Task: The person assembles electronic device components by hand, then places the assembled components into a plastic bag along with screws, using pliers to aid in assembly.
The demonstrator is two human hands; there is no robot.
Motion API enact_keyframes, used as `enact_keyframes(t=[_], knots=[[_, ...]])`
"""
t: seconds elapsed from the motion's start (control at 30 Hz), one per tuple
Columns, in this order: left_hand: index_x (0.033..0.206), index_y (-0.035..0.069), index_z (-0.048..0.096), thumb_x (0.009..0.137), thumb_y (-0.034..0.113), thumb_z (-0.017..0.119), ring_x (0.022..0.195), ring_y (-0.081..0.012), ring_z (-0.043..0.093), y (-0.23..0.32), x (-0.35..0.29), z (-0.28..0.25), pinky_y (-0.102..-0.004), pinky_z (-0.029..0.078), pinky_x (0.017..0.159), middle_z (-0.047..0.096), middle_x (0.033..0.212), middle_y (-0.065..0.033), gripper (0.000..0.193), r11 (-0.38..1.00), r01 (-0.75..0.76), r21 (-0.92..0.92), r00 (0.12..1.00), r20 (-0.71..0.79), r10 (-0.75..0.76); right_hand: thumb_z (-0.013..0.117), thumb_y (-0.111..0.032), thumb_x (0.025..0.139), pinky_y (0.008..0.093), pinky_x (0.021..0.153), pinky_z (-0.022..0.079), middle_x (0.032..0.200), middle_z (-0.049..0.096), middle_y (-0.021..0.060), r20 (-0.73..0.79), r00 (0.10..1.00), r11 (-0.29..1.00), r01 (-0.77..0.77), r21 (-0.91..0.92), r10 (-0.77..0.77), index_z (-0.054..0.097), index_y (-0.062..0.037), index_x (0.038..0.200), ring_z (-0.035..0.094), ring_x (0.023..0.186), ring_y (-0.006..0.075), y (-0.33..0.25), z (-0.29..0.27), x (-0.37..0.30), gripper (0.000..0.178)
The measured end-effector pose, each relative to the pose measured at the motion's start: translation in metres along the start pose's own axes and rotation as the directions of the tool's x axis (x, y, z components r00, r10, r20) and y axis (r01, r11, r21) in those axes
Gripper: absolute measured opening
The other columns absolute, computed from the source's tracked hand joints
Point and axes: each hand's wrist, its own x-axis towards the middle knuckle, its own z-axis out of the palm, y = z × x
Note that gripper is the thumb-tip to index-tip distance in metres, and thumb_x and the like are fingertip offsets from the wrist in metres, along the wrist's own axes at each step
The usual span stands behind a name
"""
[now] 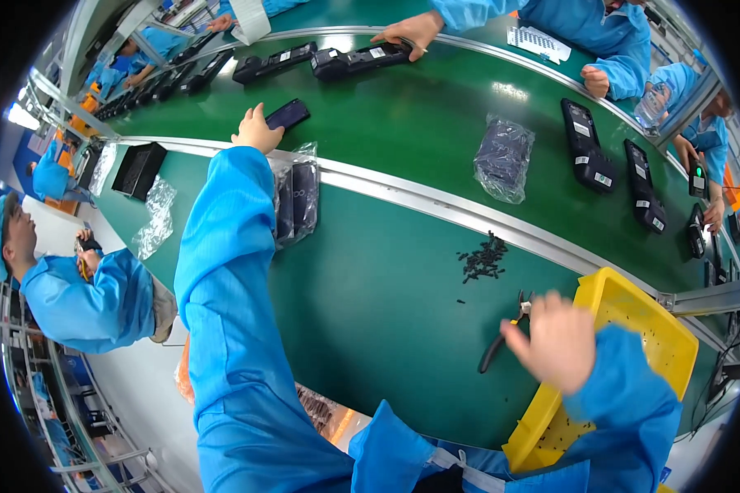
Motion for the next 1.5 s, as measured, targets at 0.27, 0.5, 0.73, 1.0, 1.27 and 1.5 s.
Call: enact_keyframes(t=[0.27,0.5,0.73,1.0,1.27,1.5], knots=[[0.134,0.011,0.04,0.063,0.045,0.073,0.121,-0.0327,0.043,0.015,0.022,0.016,-0.0424,0.032,0.102,0.042,0.133,-0.0177,0.085,0.988,0.13,-0.087,0.975,0.192,-0.111,0.066,-0.034,0.076,0.0303,0.052,0.045,0.071,0.052,0.0067,0.136,0.979,0.98,-0.129,-0.151,0.15,0.05,-0.0025,0.085,0.058,0.064,0.0197,-0.009,0.031,-0.029,0.036],[0.123,0.003,0.047,0.054,0.046,0.076,0.108,-0.0346,0.052,-0.007,0.008,-0.022,-0.0386,0.044,0.091,0.044,0.123,-0.0209,0.086,0.931,0.109,-0.349,0.976,-0.14,-0.167,0.067,-0.017,0.071,0.0316,0.048,0.046,0.06,0.054,0.0075,0.131,0.986,0.992,-0.09,-0.083,0.101,0.047,-0.004,0.079,0.059,0.052,0.0225,-0.01,0.026,-0.032,0.026],[0.098,0.007,0.053,0.084,0.044,0.058,0.07,-0.0181,0.059,0.036,-0.097,-0.123,-0.0317,0.048,0.069,0.059,0.084,-0.0091,0.041,-0.166,0.039,-0.985,0.999,0.035,0.024,0.065,-0.006,0.07,0.0385,0.052,0.047,0.063,0.055,0.0132,-0.201,0.978,0.949,0.008,0.315,0.059,0.048,-0.0014,0.082,0.057,0.057,0.0299,-0.013,0.008,-0.047,0.022],[0.144,0.001,0.014,0.064,0.067,0.063,0.121,-0.0257,0.039,0.113,-0.334,-0.135,-0.0393,0.028,0.1,0.027,0.143,-0.0205,0.115,-0.209,0.242,-0.948,0.582,-0.03,0.813,0.055,0.003,0.079,0.0359,0.062,0.047,0.084,0.058,0.0149,-0.399,0.912,0.769,0.189,0.611,0.092,0.052,0.0021,0.105,0.056,0.07,0.03,-0.01,-0.035,-0.099,0.026],[0.122,0.0,0.041,0.057,0.051,0.079,0.1,-0.0233,0.048,0.177,-0.454,-0.126,-0.0344,0.036,0.089,0.043,0.116,-0.0166,0.091,-0.313,0.75,-0.582,0.327,-0.085,0.941,0.042,-0.007,0.093,0.0303,0.062,0.05,0.089,0.055,0.0093,-0.196,0.919,0.298,0.092,0.95,0.342,0.05,0.0017,0.11,0.057,0.074,0.0221,0.005,-0.015,-0.146,0.02],[0.123,0.003,0.038,0.06,0.024,0.086,0.102,-0.0151,0.051,0.233,-0.462,-0.143,-0.0285,0.039,0.089,0.052,0.112,-0.0072,0.082,-0.141,0.576,-0.806,0.468,0.183,0.865,0.037,-0.044,0.095,0.025,0.052,0.043,0.066,0.043,-0.0041,0.382,0.836,-0.604,-0.078,0.794,0.394,0.046,-0.0119,0.105,0.048,0.059,0.0112,0.033,-0.005,-0.16,0.035]])
